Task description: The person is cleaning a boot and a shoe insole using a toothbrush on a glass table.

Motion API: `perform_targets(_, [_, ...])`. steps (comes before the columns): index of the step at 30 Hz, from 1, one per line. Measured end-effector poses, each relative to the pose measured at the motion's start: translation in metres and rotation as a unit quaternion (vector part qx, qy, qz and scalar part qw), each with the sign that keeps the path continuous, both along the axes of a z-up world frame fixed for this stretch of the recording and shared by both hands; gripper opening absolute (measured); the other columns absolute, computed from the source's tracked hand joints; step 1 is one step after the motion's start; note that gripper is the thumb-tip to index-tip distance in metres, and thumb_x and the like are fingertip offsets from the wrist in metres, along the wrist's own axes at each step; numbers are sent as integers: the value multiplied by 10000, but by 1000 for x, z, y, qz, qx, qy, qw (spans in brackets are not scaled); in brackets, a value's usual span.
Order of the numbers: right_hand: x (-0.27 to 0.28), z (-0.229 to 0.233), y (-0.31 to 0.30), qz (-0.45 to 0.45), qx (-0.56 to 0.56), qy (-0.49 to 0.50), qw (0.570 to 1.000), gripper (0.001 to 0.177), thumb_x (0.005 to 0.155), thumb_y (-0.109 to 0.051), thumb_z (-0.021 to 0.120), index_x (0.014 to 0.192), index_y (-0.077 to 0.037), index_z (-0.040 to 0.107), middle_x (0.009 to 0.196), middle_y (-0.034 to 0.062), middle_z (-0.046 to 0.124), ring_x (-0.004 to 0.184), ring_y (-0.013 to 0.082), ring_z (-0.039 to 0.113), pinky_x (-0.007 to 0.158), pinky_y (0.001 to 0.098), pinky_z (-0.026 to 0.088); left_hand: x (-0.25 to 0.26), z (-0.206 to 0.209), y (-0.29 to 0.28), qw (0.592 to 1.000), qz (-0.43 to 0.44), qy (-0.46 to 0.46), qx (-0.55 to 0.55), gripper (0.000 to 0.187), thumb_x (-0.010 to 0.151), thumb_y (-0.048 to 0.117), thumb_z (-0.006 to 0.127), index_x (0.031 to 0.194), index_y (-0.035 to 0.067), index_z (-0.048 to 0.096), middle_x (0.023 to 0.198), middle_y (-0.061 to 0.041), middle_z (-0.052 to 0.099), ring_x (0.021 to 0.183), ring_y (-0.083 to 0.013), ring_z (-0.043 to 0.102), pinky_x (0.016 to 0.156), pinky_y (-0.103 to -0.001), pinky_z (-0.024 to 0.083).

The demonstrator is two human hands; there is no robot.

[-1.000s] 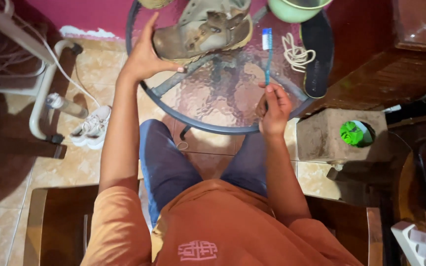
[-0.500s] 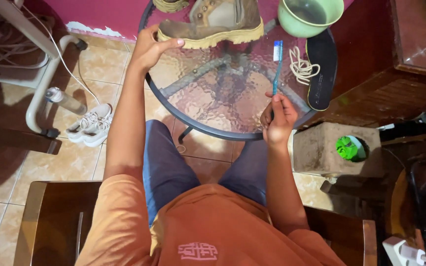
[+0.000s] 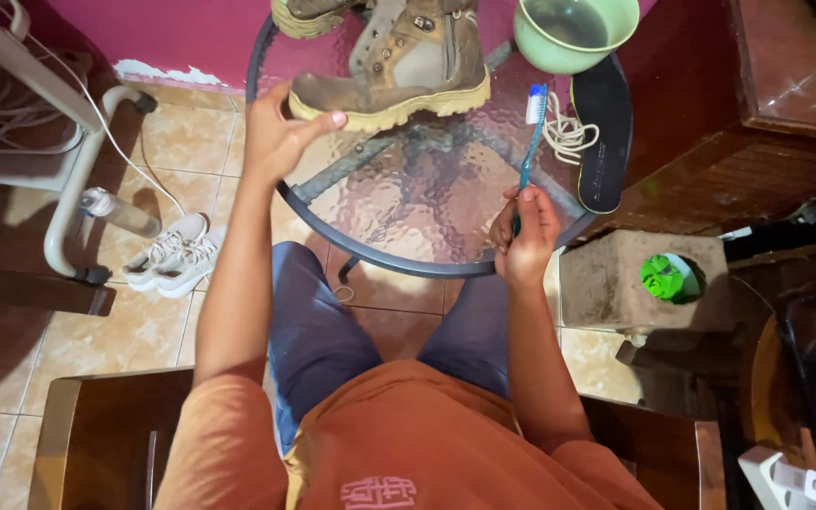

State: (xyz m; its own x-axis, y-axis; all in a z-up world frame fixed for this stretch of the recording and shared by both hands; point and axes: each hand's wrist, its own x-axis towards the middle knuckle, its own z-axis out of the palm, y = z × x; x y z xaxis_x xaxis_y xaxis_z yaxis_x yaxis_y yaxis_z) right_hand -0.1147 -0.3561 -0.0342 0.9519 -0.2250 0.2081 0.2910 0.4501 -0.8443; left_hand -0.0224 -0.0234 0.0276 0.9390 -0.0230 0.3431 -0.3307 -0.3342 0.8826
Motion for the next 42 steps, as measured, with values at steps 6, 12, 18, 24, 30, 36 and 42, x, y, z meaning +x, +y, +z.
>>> perform_targets(6, [10, -24, -3, -33, 27, -12, 999, 266, 1101, -191, 467, 974, 19, 570, 430, 73, 307, 260, 155, 311, 311, 239, 280, -62, -25, -71, 973, 225, -45, -37, 844, 559, 403, 1052, 1192, -2, 669, 1045, -265, 719, 1007, -448, 717, 895, -487, 571])
perform_targets(12, [19, -38, -13, -14, 40, -4, 999, 331, 1115, -226, 427, 875, -25, 537, 442, 102, 310, 268, 198, 323, 320, 265, 287, -98, -44, -158, 941, 321, -77, 72, 946, 456, 452, 1004, 1223, 117, 563, 1114, -99, 608, 1076, -368, 672, 960, -513, 483])
perform_targets(18, [23, -38, -6, -30, -24, -60, 997, 386, 1100, -185, 450, 741, -45, 484, 817, 222, 581, 741, 352, 688, 668, 361, 544, -121, -51, -176, 958, 270, -59, 81, 910, 545, 371, 943, 1321, 122, 538, 1176, -101, 552, 1175, -333, 586, 1061, -520, 368])
perform_targets(24, [20, -24, -5, -129, -28, -52, 990, 378, 1090, -216, 460, 725, -120, 438, 863, 173, 670, 809, 200, 633, 792, 258, 479, -160, -75, -203, 981, 142, -88, 98, 1054, 579, 283, 942, 1502, 107, 464, 1327, -157, 524, 1272, -382, 530, 1097, -511, 352])
perform_targets(30, [26, -13, -6, -99, -66, -3, 993, 389, 1093, -292, 460, 741, -127, 449, 923, 134, 719, 873, 190, 691, 827, 302, 551, -163, -74, -209, 985, 104, -94, 103, 1196, 595, 234, 931, 1601, 38, 316, 1478, -274, 426, 1351, -450, 484, 1142, -526, 337])
perform_targets(36, [58, -16, -64, -78, -312, 4, 947, 478, 795, -180, 964, 818, -106, 492, 1035, 99, 728, 958, 181, 665, 861, 298, 511, -154, -67, -228, 974, -6, -130, 184, 920, 680, 277, 896, 1475, 25, 506, 1463, -222, 516, 1394, -389, 477, 1148, -576, 293])
perform_targets(42, [53, 17, -63, -53, -433, -24, 900, 687, 577, -290, 1076, 904, -85, 508, 1159, 117, 663, 1131, 297, 675, 1019, 422, 445, -68, -63, -189, 988, 9, -122, -98, 258, 735, 156, 741, 973, 250, 716, 940, 74, 697, 932, -107, 705, 896, -283, 526])
